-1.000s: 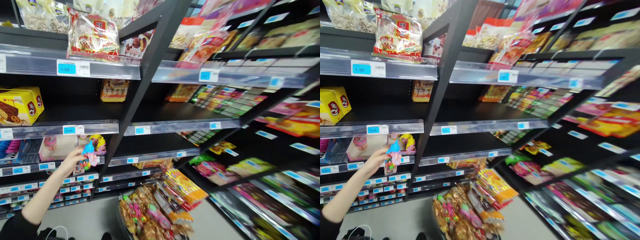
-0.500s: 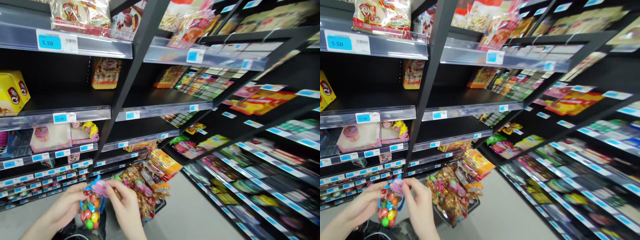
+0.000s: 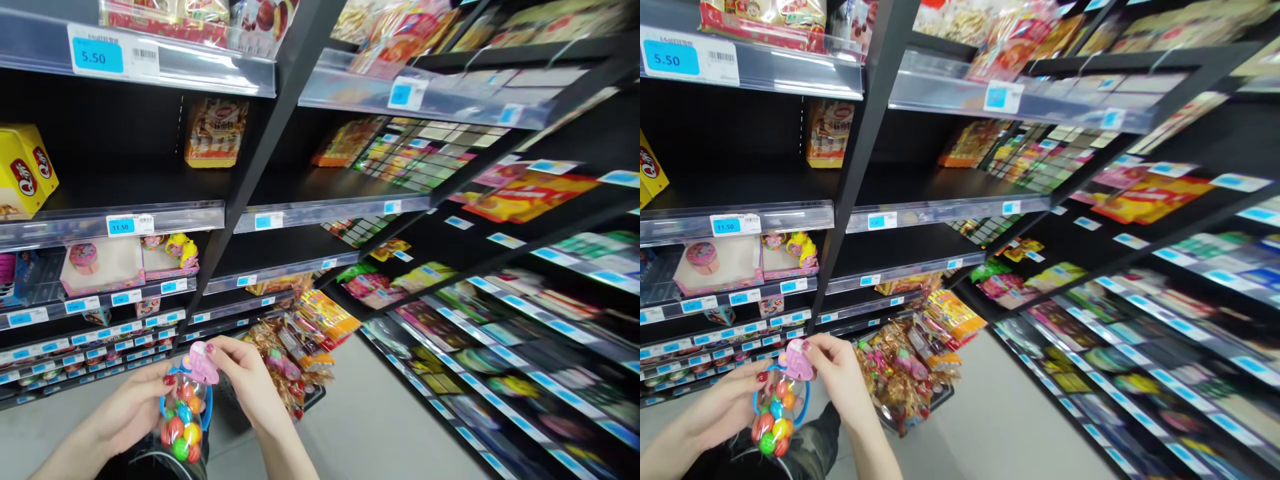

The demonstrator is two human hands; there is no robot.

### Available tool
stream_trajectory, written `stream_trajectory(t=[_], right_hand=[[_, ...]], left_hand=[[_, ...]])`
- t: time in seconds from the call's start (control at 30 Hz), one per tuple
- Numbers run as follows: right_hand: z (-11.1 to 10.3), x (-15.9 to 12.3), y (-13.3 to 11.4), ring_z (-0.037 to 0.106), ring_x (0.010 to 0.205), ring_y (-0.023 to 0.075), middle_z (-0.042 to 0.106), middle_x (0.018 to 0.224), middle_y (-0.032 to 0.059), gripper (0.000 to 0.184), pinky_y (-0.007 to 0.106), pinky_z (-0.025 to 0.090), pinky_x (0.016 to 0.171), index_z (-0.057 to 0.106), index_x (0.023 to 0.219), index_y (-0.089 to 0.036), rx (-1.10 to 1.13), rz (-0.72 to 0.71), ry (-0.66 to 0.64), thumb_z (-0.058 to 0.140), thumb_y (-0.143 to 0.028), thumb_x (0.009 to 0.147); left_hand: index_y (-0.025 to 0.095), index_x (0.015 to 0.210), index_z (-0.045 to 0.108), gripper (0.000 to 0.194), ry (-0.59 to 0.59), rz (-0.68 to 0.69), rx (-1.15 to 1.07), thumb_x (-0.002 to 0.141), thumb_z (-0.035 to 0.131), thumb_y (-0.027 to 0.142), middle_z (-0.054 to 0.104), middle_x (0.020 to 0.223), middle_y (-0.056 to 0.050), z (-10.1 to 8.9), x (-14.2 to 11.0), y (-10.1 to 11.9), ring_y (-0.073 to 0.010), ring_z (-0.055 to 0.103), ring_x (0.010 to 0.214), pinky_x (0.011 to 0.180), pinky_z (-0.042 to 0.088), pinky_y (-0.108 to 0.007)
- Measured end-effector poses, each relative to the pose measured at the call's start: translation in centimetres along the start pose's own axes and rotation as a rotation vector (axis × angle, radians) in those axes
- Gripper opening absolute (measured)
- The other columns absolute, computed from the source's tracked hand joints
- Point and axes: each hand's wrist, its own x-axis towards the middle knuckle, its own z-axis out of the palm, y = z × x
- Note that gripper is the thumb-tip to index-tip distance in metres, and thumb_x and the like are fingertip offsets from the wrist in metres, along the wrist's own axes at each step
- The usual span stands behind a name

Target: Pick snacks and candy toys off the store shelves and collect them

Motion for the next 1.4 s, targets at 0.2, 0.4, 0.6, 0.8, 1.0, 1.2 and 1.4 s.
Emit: stream_trajectory(t=[0.2, 0.4, 0.6, 0.8, 1.0, 1.2, 1.4], right_hand=[[0.0, -0.3, 0.8, 0.044, 0.053, 0.0083, 0.054, 0.059, -0.0013, 0.023, 0.02, 0.035, 0.05, 0.065, 0.069, -0.015, 0.282, 0.028, 0.049, 0.072, -0.037, 0.067], [1.1, -2.3, 2.2, 0.046, 0.053, 0.0076, 0.052, 0.058, -0.0026, 0.02, 0.019, 0.039, 0.05, 0.063, 0.069, -0.016, 0.544, -0.049, 0.075, 0.074, -0.033, 0.067], [3.3, -4.6, 3.3, 0.054, 0.05, 0.0088, 0.059, 0.057, -0.0022, 0.019, 0.021, 0.044, 0.05, 0.058, 0.07, -0.018, 0.614, -0.066, 0.086, 0.074, -0.028, 0.069], [5.9, -5.8, 3.7, 0.064, 0.05, 0.0146, 0.061, 0.054, -0.0033, 0.034, 0.025, 0.049, 0.052, 0.049, 0.064, -0.018, 0.589, -0.011, 0.17, 0.08, -0.031, 0.06], [7.4, -6.7, 2.2, 0.059, 0.041, 0.0104, 0.064, 0.055, -0.0014, 0.037, 0.019, 0.042, 0.044, 0.049, 0.059, -0.017, 0.458, 0.037, 0.208, 0.081, -0.035, 0.057], [7.7, -6.6, 1.8, 0.058, 0.041, 0.0101, 0.065, 0.055, -0.0012, 0.041, 0.019, 0.043, 0.045, 0.047, 0.058, -0.017, 0.467, 0.072, 0.217, 0.083, -0.037, 0.053], [7.6, -6.6, 1.8, 0.056, 0.04, 0.0079, 0.063, 0.053, -0.0027, 0.043, 0.017, 0.041, 0.045, 0.046, 0.058, -0.017, 0.476, 0.078, 0.22, 0.083, -0.038, 0.053]], left_hand=[[0.021, 0.11, 0.058, 0.03, -0.178, -0.008, -0.256, 0.081, 0.054, 0.024, 0.064, 0.1, -0.006, -1.3, -0.3, 0.8, -0.0198, 0.064, 0.085, 0.075, 0.046, -0.031], [0.026, 0.125, 0.05, 0.079, -0.436, 0.091, -0.17, 0.052, 0.081, 0.027, 0.062, 0.111, -0.008, -4.3, -0.1, 2.1, -0.0249, 0.063, 0.089, 0.058, 0.052, -0.024], [0.023, 0.119, 0.051, 0.073, -0.237, 0.152, -0.037, 0.053, 0.08, 0.013, 0.067, 0.093, -0.006, -4.5, 1.0, 4.7, -0.0123, 0.062, 0.061, 0.038, 0.044, -0.014], [0.014, 0.112, 0.06, 0.059, -0.253, 0.245, 0.138, 0.056, 0.077, 0.025, 0.071, 0.093, -0.008, -2.9, 2.8, 7.7, -0.0177, 0.065, 0.08, 0.069, 0.05, -0.023], [0.014, 0.107, 0.063, 0.053, -0.352, 0.19, 0.161, 0.057, 0.073, 0.027, 0.071, 0.091, -0.008, -2.0, 3.8, 8.3, -0.0253, 0.064, 0.088, 0.078, 0.049, -0.033], [0.015, 0.106, 0.064, 0.051, -0.358, 0.176, 0.135, 0.057, 0.071, 0.027, 0.069, 0.094, -0.008, -2.1, 4.2, 8.0, -0.0257, 0.065, 0.087, 0.078, 0.049, -0.034], [0.016, 0.108, 0.064, 0.053, -0.328, 0.176, 0.174, 0.057, 0.071, 0.027, 0.068, 0.099, -0.008, -2.6, 4.4, 7.8, -0.0256, 0.063, 0.09, 0.078, 0.049, -0.033]])
